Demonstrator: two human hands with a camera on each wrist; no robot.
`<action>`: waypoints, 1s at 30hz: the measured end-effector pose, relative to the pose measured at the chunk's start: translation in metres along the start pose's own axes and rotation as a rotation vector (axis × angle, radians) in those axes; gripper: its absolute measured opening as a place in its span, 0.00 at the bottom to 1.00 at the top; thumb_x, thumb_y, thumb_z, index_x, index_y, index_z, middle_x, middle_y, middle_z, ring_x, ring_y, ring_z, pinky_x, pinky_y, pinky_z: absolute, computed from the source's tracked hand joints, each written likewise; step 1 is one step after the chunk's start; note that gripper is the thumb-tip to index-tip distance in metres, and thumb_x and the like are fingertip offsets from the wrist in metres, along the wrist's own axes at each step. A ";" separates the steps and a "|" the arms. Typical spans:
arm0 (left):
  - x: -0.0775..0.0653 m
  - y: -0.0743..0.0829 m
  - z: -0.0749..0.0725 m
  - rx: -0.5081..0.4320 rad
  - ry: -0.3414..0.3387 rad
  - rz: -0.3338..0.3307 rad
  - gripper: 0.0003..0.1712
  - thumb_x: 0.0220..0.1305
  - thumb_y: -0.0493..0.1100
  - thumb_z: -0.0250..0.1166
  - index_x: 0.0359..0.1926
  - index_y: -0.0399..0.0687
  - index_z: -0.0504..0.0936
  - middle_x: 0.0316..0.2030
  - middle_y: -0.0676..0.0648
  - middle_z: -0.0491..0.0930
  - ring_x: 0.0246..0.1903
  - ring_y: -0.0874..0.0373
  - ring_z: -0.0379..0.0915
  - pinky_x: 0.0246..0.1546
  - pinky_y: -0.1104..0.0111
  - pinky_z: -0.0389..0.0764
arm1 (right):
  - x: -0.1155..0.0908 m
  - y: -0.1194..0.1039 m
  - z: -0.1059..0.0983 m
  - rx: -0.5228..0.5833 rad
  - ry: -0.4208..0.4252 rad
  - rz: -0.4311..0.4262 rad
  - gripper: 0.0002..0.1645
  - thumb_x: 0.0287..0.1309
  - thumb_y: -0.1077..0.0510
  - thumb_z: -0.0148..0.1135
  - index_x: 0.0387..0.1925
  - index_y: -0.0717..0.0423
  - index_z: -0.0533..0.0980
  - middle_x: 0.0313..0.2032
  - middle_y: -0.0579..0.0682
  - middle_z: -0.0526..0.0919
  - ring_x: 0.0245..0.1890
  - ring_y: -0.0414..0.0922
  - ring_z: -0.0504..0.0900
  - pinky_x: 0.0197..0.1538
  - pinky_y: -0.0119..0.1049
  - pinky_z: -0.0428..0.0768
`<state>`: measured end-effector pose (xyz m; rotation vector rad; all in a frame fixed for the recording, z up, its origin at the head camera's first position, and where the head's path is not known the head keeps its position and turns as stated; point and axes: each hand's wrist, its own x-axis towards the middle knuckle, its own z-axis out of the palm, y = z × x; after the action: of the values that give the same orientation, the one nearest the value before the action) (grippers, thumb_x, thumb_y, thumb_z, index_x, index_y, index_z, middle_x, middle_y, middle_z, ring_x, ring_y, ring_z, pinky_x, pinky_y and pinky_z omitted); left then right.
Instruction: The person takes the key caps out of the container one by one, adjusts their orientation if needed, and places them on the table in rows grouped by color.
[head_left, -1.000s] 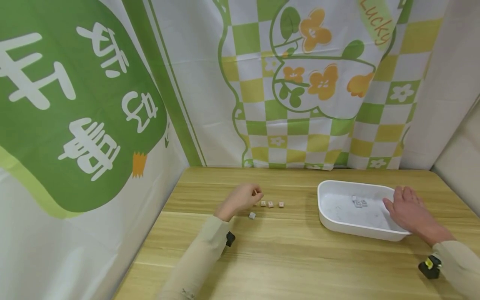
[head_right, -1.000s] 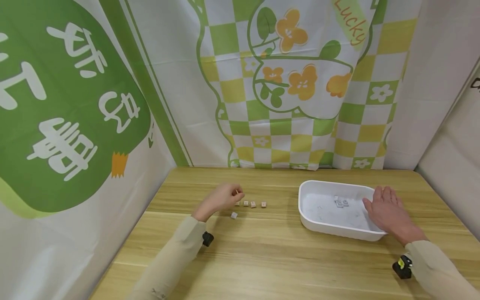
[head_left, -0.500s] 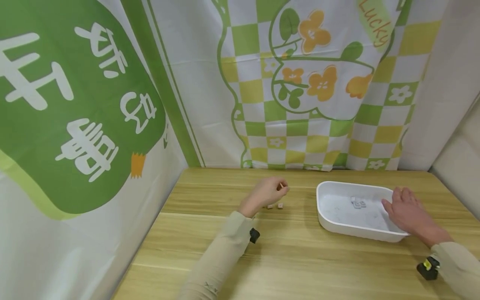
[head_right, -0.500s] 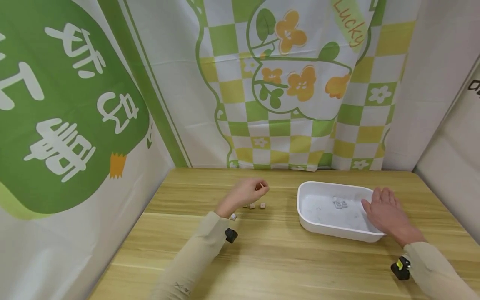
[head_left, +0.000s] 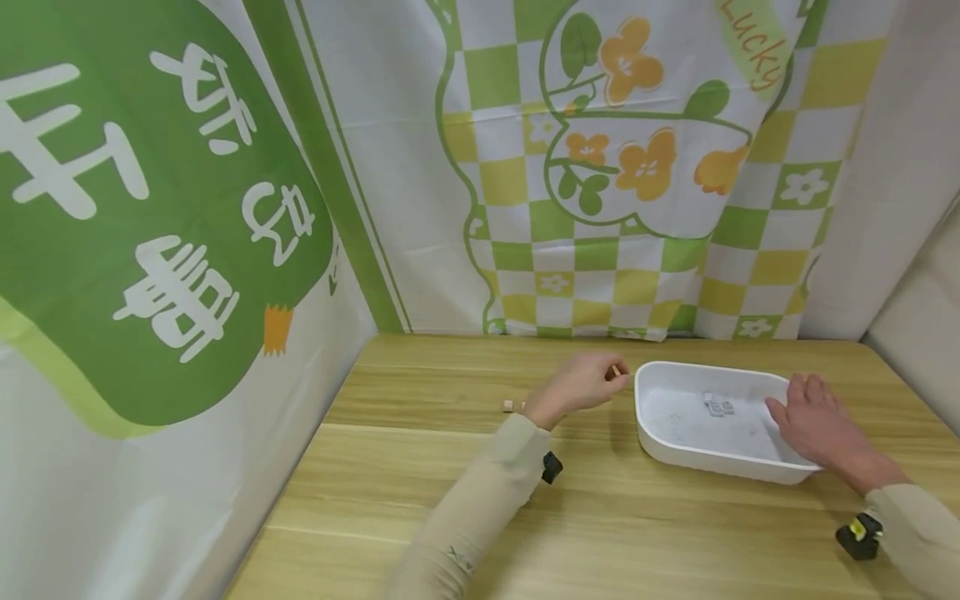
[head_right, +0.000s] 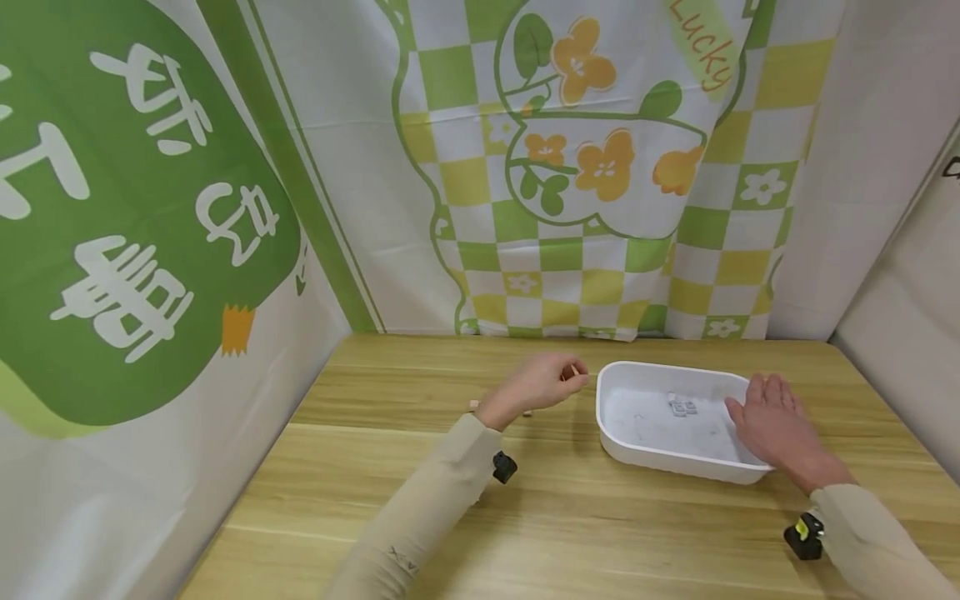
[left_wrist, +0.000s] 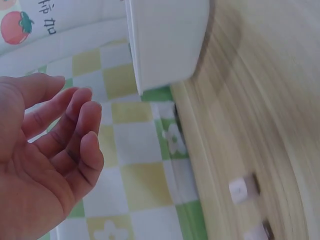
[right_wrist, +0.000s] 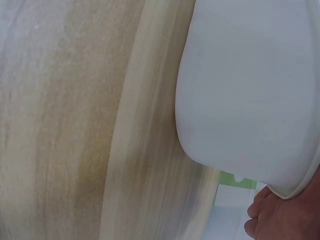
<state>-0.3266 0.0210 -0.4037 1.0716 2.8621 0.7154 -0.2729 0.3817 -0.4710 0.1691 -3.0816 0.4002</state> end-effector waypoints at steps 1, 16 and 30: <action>0.003 0.003 0.002 0.001 -0.004 0.007 0.11 0.71 0.49 0.57 0.45 0.54 0.83 0.34 0.56 0.82 0.31 0.68 0.73 0.31 0.80 0.70 | 0.000 0.000 0.000 -0.002 0.002 -0.001 0.50 0.76 0.40 0.27 0.66 0.87 0.37 0.65 0.88 0.38 0.67 0.81 0.39 0.68 0.72 0.43; 0.040 0.040 0.032 -0.003 -0.006 0.004 0.11 0.71 0.49 0.56 0.49 0.56 0.80 0.35 0.59 0.82 0.30 0.72 0.73 0.31 0.83 0.68 | 0.000 0.001 -0.001 -0.023 0.005 0.007 0.48 0.76 0.41 0.27 0.66 0.88 0.39 0.65 0.89 0.39 0.67 0.80 0.40 0.66 0.73 0.46; 0.067 0.065 0.064 -0.035 -0.014 -0.051 0.12 0.70 0.49 0.57 0.51 0.57 0.78 0.38 0.59 0.82 0.30 0.72 0.72 0.30 0.83 0.69 | 0.001 -0.001 -0.004 -0.027 -0.006 0.008 0.48 0.76 0.41 0.27 0.66 0.87 0.39 0.65 0.89 0.39 0.67 0.80 0.40 0.66 0.73 0.46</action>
<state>-0.3273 0.1325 -0.4238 0.9917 2.8431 0.7483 -0.2734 0.3812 -0.4667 0.1572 -3.0931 0.3594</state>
